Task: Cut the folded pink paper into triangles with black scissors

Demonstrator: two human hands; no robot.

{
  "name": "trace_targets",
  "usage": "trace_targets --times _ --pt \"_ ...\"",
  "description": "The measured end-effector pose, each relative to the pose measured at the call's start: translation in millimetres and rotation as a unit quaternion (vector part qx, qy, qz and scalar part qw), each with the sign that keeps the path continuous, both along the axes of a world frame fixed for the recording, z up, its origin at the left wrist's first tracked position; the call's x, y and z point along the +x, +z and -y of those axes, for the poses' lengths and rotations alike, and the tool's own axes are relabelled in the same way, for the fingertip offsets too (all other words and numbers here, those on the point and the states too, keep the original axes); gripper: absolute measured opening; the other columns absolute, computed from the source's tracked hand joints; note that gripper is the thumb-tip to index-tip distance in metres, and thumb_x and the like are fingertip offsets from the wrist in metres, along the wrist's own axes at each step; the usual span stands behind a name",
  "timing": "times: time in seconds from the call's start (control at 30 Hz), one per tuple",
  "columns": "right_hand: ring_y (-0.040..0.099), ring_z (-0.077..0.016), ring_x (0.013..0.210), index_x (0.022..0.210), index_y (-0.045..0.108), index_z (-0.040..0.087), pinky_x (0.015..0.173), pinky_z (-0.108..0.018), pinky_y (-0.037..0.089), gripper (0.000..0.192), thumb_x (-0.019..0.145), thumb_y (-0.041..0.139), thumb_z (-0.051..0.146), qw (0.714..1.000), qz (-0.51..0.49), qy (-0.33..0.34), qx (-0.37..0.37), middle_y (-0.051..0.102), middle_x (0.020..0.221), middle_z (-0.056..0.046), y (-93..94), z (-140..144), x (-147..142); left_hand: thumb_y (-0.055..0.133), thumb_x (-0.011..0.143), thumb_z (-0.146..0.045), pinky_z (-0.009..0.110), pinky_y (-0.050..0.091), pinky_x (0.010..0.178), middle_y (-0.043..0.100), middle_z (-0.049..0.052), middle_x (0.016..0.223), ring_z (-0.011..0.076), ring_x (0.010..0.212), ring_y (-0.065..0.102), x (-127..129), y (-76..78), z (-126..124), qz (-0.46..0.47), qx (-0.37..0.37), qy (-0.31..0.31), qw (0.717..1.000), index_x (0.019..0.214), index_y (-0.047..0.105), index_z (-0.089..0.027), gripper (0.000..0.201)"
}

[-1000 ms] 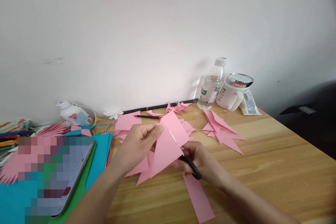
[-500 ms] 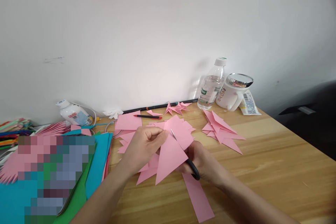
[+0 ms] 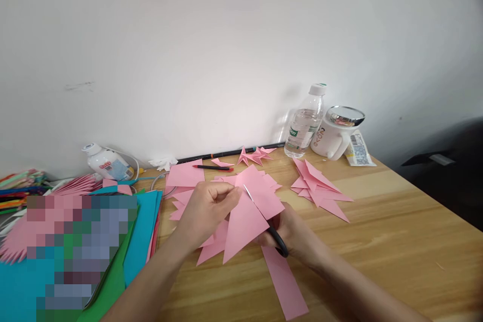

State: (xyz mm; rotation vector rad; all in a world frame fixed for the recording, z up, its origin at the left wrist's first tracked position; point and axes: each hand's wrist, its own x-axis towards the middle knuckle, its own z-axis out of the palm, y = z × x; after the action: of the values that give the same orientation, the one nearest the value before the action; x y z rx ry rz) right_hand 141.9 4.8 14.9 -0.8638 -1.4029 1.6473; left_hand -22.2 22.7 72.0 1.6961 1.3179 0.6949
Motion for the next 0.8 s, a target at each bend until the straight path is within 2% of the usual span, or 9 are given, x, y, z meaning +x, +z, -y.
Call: trace_targets --times 0.17,0.33,0.57,0.8 --pt "0.038 -0.0113 0.064 0.068 0.046 0.017 0.055 -0.02 0.037 0.021 0.059 0.065 0.015 1.0 0.004 -0.003 0.016 0.044 0.068 0.003 -0.4 -0.4 -0.3 0.042 0.082 -0.04 0.022 0.024 0.047 0.023 -0.004 0.055 0.0075 0.051 0.024 0.5 0.7 0.0 0.007 -0.01 0.002 1.0 0.051 0.027 -0.017 0.041" --pt "0.038 -0.0119 0.065 0.066 0.044 0.018 0.058 -0.022 0.038 0.024 0.058 0.067 0.018 1.0 0.0 0.011 0.004 0.042 0.068 0.002 0.9 -0.4 0.1 0.042 0.081 -0.038 0.022 0.022 0.046 0.022 -0.004 0.054 0.0074 0.05 0.024 0.5 1.5 1.0 0.006 -0.001 0.004 1.0 0.051 0.025 -0.018 0.04" --pt "0.033 -0.009 0.058 0.063 0.044 0.017 0.049 -0.02 0.031 0.021 0.06 0.064 0.021 1.0 0.015 0.011 0.003 0.041 0.064 0.003 3.5 0.7 -1.0 0.043 0.08 -0.033 0.024 0.016 0.046 0.016 -0.004 0.053 0.0075 0.05 0.018 2.0 4.8 1.0 -0.014 0.038 0.008 0.999 0.052 0.017 -0.018 0.041" --pt "0.026 -0.0074 0.054 0.062 0.039 0.018 0.046 -0.02 0.023 0.014 0.062 0.054 0.016 0.999 0.017 0.01 0.028 0.035 0.058 0.005 3.2 0.3 -0.1 0.042 0.081 -0.034 0.025 0.016 0.047 0.017 -0.004 0.054 0.0078 0.051 0.017 1.8 3.6 1.3 -0.007 0.031 0.005 0.999 0.052 0.018 -0.018 0.041"
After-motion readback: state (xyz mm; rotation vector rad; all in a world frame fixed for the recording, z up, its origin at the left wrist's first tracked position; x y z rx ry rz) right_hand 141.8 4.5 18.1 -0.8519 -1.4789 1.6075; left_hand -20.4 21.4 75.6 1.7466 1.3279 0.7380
